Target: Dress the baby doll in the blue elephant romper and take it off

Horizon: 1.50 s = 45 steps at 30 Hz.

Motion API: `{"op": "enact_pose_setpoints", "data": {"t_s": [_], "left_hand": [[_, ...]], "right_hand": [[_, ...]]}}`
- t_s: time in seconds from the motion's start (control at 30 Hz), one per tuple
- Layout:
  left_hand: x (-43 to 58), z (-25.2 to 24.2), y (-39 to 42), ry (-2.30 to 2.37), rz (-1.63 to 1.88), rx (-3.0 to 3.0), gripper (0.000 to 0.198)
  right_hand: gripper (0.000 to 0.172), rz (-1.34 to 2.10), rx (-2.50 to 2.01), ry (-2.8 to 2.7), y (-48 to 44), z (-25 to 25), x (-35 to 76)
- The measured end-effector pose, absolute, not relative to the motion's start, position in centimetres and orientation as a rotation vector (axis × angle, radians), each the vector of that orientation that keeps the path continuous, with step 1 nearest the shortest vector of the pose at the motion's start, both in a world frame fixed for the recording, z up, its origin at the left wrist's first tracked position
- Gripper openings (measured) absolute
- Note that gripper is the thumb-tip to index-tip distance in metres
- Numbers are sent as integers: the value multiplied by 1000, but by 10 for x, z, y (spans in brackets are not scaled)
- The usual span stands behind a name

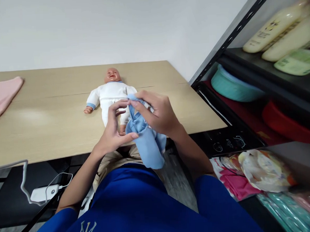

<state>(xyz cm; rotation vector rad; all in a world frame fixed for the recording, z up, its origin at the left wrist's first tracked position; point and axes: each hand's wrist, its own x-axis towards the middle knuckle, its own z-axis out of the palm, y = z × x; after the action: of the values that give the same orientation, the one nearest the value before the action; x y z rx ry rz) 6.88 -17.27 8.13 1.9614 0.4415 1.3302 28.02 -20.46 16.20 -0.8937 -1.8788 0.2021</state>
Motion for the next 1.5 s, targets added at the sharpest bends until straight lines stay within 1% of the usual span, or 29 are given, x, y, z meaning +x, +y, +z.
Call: {"op": "enact_pose_setpoints", "data": {"t_s": [0.03,0.07,0.13,0.17,0.2,0.27,0.37,0.43,0.5,0.6,0.67,0.73,0.83,0.93,1.03,1.1,1.2,1.3,1.33,1.4,1.5], "left_hand": [[71,88,-175,480,1337,1926,88],[72,96,-178,525,1313,1895,79],[71,113,-179,599,1218,1838,54],[69,121,-178,620,1168,1805,44],[65,127,-177,627,1136,1764,38],[54,136,-171,600,1111,1670,37],[30,138,-160,529,1112,1528,34],[12,139,-153,529,1100,1494,26],[-5,142,-149,618,1015,1602,19],[-21,148,-146,831,759,1953,29],[-26,149,-145,903,574,2158,35],[-28,145,-143,861,423,2303,39],[-28,132,-139,698,288,2378,38],[-28,117,-135,641,272,2215,34],[-31,105,-131,649,395,1938,26],[-34,102,-128,610,447,1809,22],[-38,110,-128,601,362,1834,37],[-38,122,-132,640,193,2037,46],[-38,124,-134,658,146,2096,48],[-38,122,-135,707,94,2162,51],[-39,110,-132,727,170,2215,41]], "right_hand": [[22,241,-912,-1912,-205,166,276],[24,285,-926,-1931,-204,170,273],[30,406,-939,-1928,-202,175,271],[32,480,-934,-1913,-200,176,274],[33,555,-919,-1901,-196,175,278],[36,702,-866,-1959,-187,166,294],[49,927,-756,-2332,-169,140,323],[43,1005,-716,-2520,-160,119,336],[36,976,-708,-2517,-157,104,340],[34,864,-672,-2325,-159,96,334],[35,850,-677,-2216,-159,96,328],[38,919,-739,-2155,-157,95,323],[43,1065,-845,-2074,-149,84,318],[47,1177,-863,-1990,-143,70,314],[50,1262,-851,-2035,-143,63,310],[53,1239,-877,-2098,-144,64,308],[58,1061,-877,-2148,-143,70,305],[55,946,-795,-2116,-138,73,301],[54,982,-776,-2083,-136,72,300],[56,1173,-772,-1991,-133,66,297],[64,1477,-847,-1827,-129,52,291]]}}
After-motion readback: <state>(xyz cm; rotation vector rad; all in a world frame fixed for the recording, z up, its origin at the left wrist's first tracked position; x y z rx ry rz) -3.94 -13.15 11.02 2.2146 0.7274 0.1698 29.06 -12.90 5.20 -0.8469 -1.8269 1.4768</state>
